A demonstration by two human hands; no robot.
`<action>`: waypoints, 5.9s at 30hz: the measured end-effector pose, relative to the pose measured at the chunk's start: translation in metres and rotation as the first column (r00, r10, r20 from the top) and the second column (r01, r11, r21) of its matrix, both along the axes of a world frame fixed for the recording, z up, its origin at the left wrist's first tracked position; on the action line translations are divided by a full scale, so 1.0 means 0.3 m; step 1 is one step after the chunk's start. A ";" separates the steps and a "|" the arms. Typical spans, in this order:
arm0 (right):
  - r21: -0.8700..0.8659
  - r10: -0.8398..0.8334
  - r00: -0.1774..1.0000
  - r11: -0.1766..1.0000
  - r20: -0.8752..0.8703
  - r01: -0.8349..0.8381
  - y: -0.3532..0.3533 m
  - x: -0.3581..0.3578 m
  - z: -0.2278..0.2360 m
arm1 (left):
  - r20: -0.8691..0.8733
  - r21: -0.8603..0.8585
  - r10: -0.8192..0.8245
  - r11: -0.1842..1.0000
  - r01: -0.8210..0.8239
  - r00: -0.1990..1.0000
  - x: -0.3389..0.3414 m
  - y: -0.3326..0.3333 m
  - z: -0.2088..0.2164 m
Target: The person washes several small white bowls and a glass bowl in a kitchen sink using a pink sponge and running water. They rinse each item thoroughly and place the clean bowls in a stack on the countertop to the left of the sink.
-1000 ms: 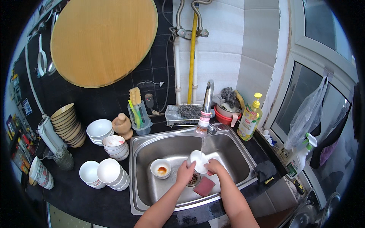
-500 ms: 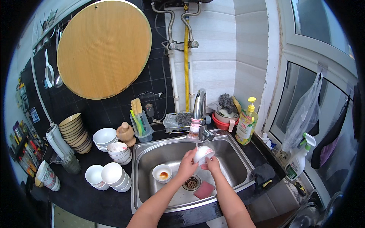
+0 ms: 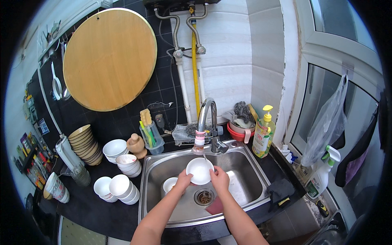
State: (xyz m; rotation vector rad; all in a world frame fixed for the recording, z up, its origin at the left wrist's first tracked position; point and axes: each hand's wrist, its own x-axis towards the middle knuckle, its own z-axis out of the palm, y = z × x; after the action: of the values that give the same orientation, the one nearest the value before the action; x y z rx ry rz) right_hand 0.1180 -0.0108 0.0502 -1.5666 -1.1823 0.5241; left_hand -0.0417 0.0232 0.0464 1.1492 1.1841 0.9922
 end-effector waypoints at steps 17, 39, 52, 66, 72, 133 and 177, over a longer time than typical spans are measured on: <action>-0.293 0.410 0.804 0.779 -0.432 -0.554 0.061 0.020 -0.140 | -0.695 0.475 0.306 0.875 0.096 0.650 -0.031 -0.109 0.112; -0.519 0.655 0.754 0.661 0.048 -0.542 -0.009 -0.171 -0.073 | -0.714 0.697 0.564 0.520 0.493 0.415 -0.455 -0.428 0.355; -0.550 0.658 0.750 0.605 -0.061 -0.576 -0.060 -0.308 0.025 | -0.177 0.666 0.546 0.679 -0.308 0.819 -0.763 -0.372 0.463; -0.602 0.676 0.725 0.526 -0.134 -0.601 -0.009 -0.450 -0.022 | -0.402 0.219 0.597 0.799 -0.560 0.694 -1.341 -0.432 0.427; -0.609 0.672 0.724 0.511 -0.155 -0.606 0.055 -0.450 -0.111 | -0.508 0.118 0.489 0.855 -0.505 0.709 -1.341 -0.412 0.410; 0.021 0.127 0.219 0.902 -0.967 -0.432 0.129 0.258 -0.217 | 0.163 0.078 -0.004 0.997 -0.009 0.987 0.035 -0.037 -0.205; -0.267 0.367 0.801 0.806 -0.473 -0.528 0.058 0.053 -0.103 | 0.684 0.029 -0.148 0.984 0.176 0.715 0.071 -0.076 -0.127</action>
State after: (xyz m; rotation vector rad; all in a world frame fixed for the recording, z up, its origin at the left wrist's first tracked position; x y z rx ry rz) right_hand 0.1338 0.0065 0.0193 -1.3816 -1.1752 1.4150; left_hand -0.0205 0.0006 0.0084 0.7216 0.4839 1.1142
